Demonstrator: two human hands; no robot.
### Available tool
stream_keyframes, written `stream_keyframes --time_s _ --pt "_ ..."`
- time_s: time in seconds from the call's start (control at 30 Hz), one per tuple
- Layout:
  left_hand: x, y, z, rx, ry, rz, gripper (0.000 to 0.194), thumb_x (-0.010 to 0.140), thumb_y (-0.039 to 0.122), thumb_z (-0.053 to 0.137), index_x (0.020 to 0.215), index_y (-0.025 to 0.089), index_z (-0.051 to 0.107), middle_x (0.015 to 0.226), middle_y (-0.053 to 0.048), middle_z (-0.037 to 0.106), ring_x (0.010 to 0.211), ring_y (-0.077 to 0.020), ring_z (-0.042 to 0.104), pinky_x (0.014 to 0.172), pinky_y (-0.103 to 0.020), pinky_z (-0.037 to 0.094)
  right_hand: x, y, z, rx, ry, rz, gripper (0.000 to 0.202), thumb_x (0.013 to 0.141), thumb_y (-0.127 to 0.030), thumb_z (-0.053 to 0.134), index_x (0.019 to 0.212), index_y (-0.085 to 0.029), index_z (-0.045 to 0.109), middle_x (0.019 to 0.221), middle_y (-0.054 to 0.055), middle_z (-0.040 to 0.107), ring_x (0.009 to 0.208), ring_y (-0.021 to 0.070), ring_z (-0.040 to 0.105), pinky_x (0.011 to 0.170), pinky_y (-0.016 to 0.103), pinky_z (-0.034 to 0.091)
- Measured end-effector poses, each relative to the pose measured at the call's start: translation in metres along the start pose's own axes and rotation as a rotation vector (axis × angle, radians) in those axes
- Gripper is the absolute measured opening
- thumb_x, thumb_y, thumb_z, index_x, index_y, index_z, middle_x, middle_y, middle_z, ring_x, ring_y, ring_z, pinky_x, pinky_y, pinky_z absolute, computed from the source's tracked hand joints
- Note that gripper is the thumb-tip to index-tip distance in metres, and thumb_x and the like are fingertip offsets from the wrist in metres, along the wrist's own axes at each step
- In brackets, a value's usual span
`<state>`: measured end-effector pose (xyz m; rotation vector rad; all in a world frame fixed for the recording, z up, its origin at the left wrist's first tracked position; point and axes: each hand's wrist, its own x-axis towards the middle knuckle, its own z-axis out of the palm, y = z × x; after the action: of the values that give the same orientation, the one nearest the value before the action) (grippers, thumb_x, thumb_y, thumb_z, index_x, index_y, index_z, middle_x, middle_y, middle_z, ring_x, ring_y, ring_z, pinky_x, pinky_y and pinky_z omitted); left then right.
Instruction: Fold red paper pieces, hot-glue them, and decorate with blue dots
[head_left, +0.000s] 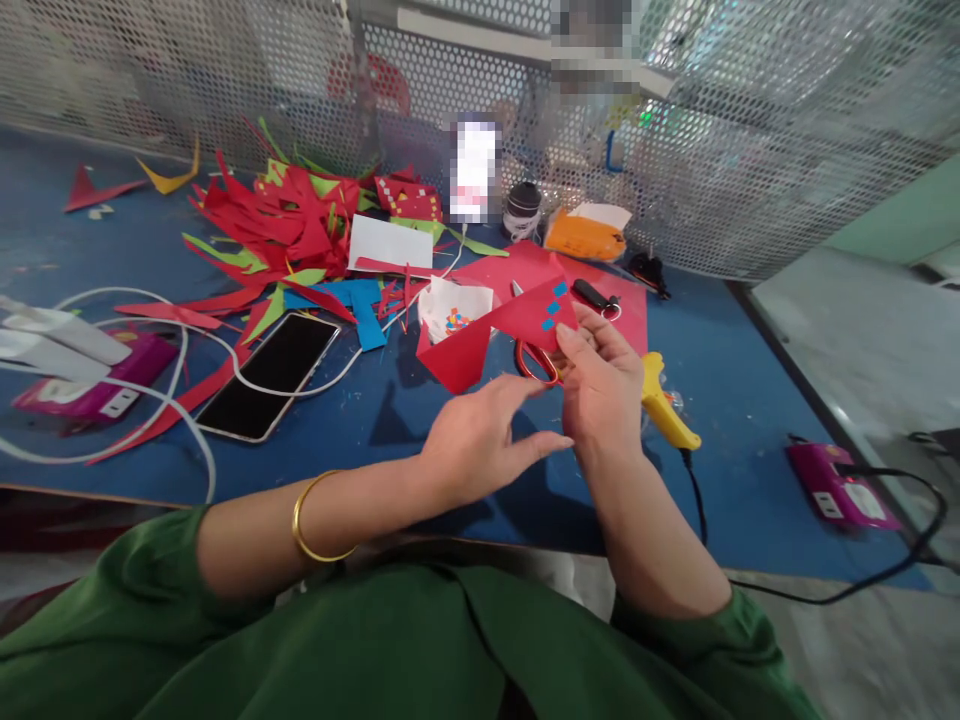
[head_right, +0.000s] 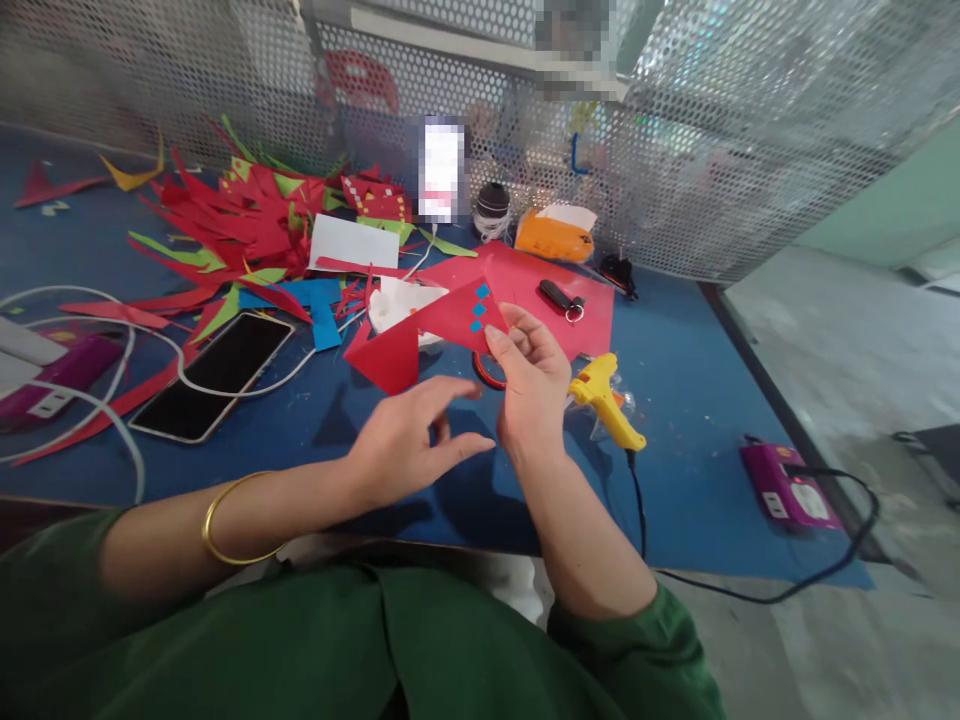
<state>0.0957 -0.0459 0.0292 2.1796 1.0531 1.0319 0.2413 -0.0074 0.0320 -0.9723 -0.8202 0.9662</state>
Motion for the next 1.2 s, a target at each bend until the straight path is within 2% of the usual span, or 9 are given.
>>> stream_keyframes --time_s 0.13,0.27,0.47,0.7,0.8,0.93,1.0,1.1,1.2 --pt "0.012 -0.012 0.028 -0.61 -0.311 -0.526 0.052 0.089 0.059 0.055 0.119 0.017 0.048 0.103 -0.008 0.069 0.05 -0.0108 0.062 0.04 -0.023 0.044 -0.002 -0.001 0.001 0.081 -0.042 0.072 0.023 0.069 -0.026 0.079 0.089 -0.024 0.068 0.076 -0.006 0.063 0.071 0.0098 0.062 0.075 0.028 0.052" --pt "0.023 -0.017 0.038 -0.885 -0.456 -0.592 0.05 0.085 0.069 0.054 0.078 0.019 0.053 0.054 0.005 0.052 0.04 -0.008 0.046 0.039 -0.021 0.036 -0.006 0.001 0.006 0.15 -0.033 0.135 0.021 0.069 -0.027 0.078 0.086 -0.024 0.066 0.082 -0.004 0.069 0.075 0.0107 0.065 0.08 0.03 0.053" --pt "0.025 -0.021 0.026 -0.934 -0.48 -0.623 0.046 0.076 0.059 0.072 0.063 0.019 0.053 0.043 0.009 0.037 0.037 -0.0062 0.033 0.038 -0.021 0.026 0.001 0.002 0.002 0.117 -0.074 0.087 0.021 0.072 -0.031 0.075 0.09 -0.025 0.065 0.089 -0.003 0.07 0.085 0.0129 0.067 0.086 0.032 0.053" --pt "0.03 -0.043 0.008 -0.669 -0.109 -0.67 0.037 0.091 0.045 0.058 0.063 0.02 0.054 0.041 0.009 0.033 0.032 -0.007 0.033 0.037 -0.021 0.031 0.018 -0.01 -0.012 0.016 0.097 -0.156 0.029 0.07 -0.031 0.077 0.097 -0.025 0.067 0.088 -0.003 0.067 0.08 0.0132 0.066 0.081 0.034 0.055" --pt "0.031 -0.051 0.0 -0.35 -0.118 -0.534 0.029 0.092 0.039 0.055 0.076 0.017 0.066 0.044 0.006 0.046 0.035 -0.0095 0.045 0.043 -0.023 0.038 0.022 -0.017 -0.016 0.017 0.131 -0.252 0.028 0.071 -0.03 0.077 0.097 -0.025 0.068 0.088 -0.003 0.067 0.079 0.0126 0.066 0.083 0.034 0.056" --pt "0.03 -0.053 -0.008 0.016 -0.123 -0.279 0.036 0.083 0.019 0.06 0.119 0.021 0.067 0.089 -0.004 0.073 0.063 -0.0145 0.064 0.066 -0.028 0.049 0.027 -0.021 -0.02 0.034 0.204 -0.33 0.028 0.07 -0.029 0.077 0.096 -0.024 0.068 0.086 -0.003 0.067 0.076 0.0134 0.065 0.08 0.036 0.057" --pt "0.031 -0.051 -0.013 0.108 -0.008 -0.222 0.038 0.08 0.017 0.063 0.117 0.021 0.069 0.108 -0.007 0.072 0.076 -0.0164 0.065 0.072 -0.03 0.049 0.027 -0.022 -0.02 0.025 0.228 -0.328 0.029 0.07 -0.029 0.077 0.097 -0.023 0.068 0.086 -0.002 0.067 0.075 0.0136 0.065 0.079 0.036 0.056" --pt "0.033 -0.047 -0.023 -0.028 0.211 -0.322 0.015 0.086 0.027 0.06 0.092 0.018 0.072 0.087 -0.005 0.07 0.066 -0.0132 0.06 0.061 -0.025 0.045 0.026 -0.021 -0.018 0.054 0.267 -0.298 0.031 0.067 -0.027 0.079 0.096 -0.021 0.069 0.085 -0.002 0.068 0.075 0.0123 0.065 0.078 0.033 0.055" --pt "0.033 -0.04 -0.034 -0.335 0.38 -0.397 0.029 0.094 0.04 0.05 0.083 0.019 0.067 0.057 0.003 0.055 0.047 -0.009 0.048 0.046 -0.022 0.038 0.024 -0.019 -0.014 0.071 0.274 -0.251 0.034 0.064 -0.027 0.081 0.095 -0.02 0.069 0.085 -0.002 0.069 0.075 0.0115 0.065 0.075 0.03 0.055"
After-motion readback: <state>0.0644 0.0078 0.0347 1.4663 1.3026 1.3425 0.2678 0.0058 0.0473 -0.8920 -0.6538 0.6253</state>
